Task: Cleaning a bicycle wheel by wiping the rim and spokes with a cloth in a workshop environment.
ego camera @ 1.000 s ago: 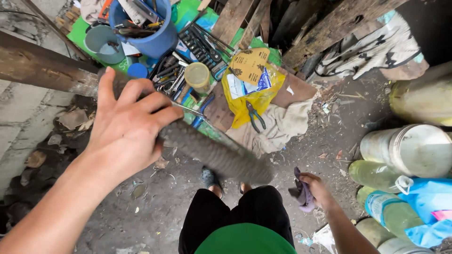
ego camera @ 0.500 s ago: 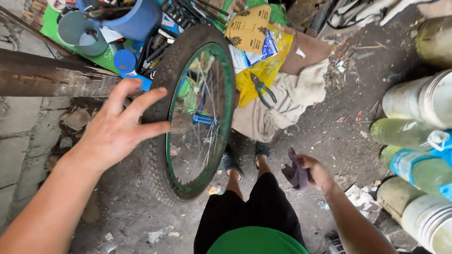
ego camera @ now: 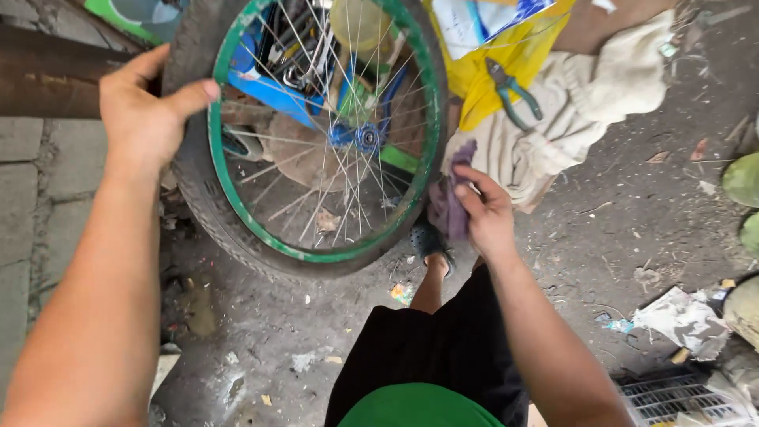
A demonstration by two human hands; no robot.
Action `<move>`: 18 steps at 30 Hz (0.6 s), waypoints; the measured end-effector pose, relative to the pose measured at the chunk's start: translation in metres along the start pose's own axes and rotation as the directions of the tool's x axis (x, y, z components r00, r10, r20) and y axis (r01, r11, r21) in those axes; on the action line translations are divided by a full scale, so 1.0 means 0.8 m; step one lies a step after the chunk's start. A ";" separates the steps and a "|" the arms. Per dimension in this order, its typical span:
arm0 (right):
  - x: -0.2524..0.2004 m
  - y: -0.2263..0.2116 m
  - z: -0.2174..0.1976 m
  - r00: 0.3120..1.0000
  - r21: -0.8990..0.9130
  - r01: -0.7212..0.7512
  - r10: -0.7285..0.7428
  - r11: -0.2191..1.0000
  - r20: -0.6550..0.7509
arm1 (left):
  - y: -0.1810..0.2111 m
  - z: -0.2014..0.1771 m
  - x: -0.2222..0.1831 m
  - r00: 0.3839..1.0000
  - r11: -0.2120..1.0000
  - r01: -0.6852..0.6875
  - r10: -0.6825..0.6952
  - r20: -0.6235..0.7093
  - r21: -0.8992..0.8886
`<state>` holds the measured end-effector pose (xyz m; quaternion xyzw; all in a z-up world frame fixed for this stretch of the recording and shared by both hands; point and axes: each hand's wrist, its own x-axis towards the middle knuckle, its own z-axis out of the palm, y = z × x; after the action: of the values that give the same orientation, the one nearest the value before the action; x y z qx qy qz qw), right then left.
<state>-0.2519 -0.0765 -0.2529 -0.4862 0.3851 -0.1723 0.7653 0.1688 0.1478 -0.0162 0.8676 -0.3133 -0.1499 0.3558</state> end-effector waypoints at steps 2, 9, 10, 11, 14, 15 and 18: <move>0.007 -0.015 0.046 0.984 -0.056 0.162 -0.157 0.985 0.078 | -0.023 0.001 -0.002 0.996 0.999 0.019 -0.023 -0.086 -0.040; 0.082 0.033 0.173 0.761 -0.158 0.635 -0.576 0.756 0.300 | -0.017 -0.001 -0.011 0.999 0.989 0.004 -0.010 -0.039 -0.148; 0.096 0.052 0.181 0.701 -0.217 0.708 -0.635 0.672 0.323 | -0.012 0.000 -0.014 0.999 0.983 0.025 -0.032 -0.037 -0.180; 0.096 0.056 0.187 0.705 -0.217 0.705 -0.632 0.675 0.321 | -0.013 0.002 -0.017 0.999 0.984 0.029 -0.035 -0.033 -0.178; 0.097 0.050 0.201 0.774 -0.183 0.633 -0.618 0.753 0.136 | -0.005 0.006 -0.020 0.997 0.980 0.044 -0.056 -0.054 -0.193; 0.096 0.041 0.203 0.856 -0.149 0.515 -0.516 0.844 0.038 | 0.002 0.008 -0.023 0.997 0.980 0.030 -0.043 -0.059 -0.197; 0.098 0.027 0.208 0.947 -0.077 0.300 -0.307 0.951 -0.096 | 0.008 0.010 -0.024 0.998 0.984 0.010 -0.021 -0.061 -0.177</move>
<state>-0.0776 -0.0145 -0.2668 -0.5530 0.3511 -0.3019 0.6927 0.1473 0.1528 -0.0168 0.8391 -0.2809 -0.1528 0.4399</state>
